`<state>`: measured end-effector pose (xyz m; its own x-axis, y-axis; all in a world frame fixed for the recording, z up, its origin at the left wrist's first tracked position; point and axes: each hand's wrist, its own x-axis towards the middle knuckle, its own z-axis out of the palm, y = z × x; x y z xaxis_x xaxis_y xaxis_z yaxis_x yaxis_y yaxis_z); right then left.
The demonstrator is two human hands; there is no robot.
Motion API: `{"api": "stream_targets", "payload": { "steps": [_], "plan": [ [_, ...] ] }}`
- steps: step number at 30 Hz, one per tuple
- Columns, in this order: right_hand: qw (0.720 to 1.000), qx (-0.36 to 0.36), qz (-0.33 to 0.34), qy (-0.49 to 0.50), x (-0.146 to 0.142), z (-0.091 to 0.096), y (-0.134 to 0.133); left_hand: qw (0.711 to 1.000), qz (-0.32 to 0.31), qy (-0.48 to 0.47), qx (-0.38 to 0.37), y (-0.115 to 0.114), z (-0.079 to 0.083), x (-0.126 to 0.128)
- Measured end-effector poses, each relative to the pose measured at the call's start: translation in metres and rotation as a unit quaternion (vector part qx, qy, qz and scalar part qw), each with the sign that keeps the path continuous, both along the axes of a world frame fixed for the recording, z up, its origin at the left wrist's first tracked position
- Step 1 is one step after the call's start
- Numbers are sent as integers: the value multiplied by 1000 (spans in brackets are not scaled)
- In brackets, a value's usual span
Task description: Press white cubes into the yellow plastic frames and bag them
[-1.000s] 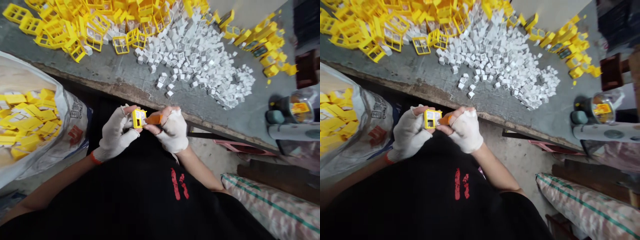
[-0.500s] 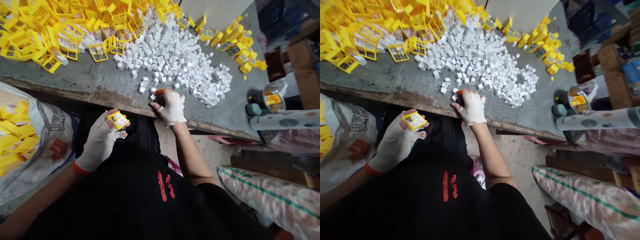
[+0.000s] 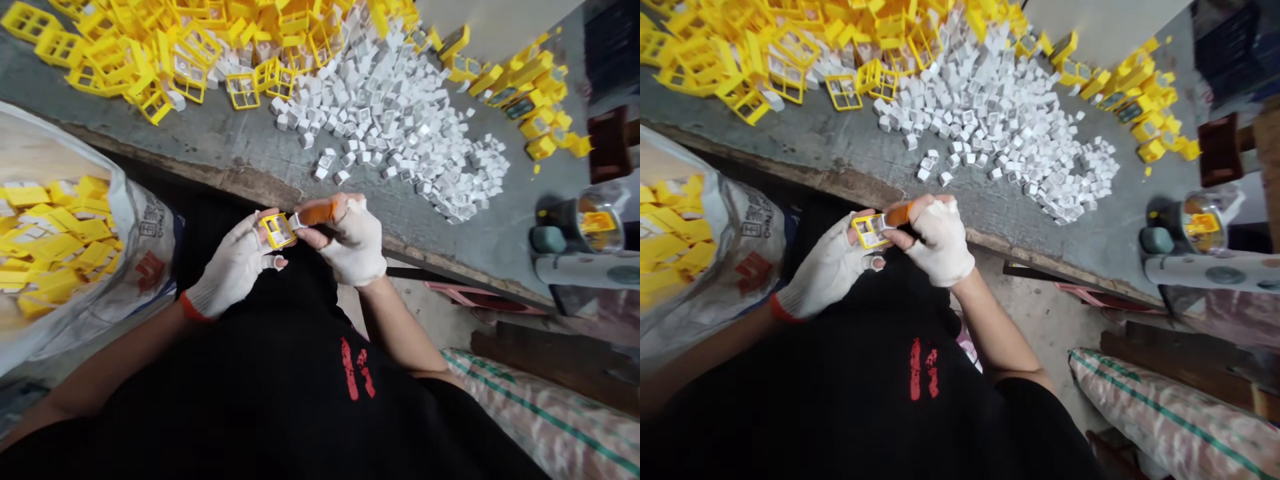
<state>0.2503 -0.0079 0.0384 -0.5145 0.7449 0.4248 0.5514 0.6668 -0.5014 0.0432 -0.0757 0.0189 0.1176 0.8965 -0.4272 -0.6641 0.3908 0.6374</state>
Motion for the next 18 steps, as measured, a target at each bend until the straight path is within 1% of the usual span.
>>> {"api": "stream_targets", "payload": {
  "steps": [2, 3, 7, 10, 14, 18],
  "plan": [
    [999, 8, 22, 49, -10, 0, -13, 1000, 0, -25, 10, -2, 0, -2],
    [998, 6, 23, 62, -15, -1, -17, 999, -1, -37, 14, -4, 0, -2],
    [998, -9, 11, 55, -21, -8, -24, 998, -10, -61, 17, -7, 2, -5],
    [998, -7, 3, 55, -18, -6, -21, 999, -12, -45, 21, -4, 3, -3],
    [996, 4, -50, 79, -13, -1, -17, 998, 2, -2, 64, 1, 5, 6],
    [998, 19, -47, 47, -9, -9, -15, 996, 10, 24, 82, 4, 3, 13]
  ]
}}
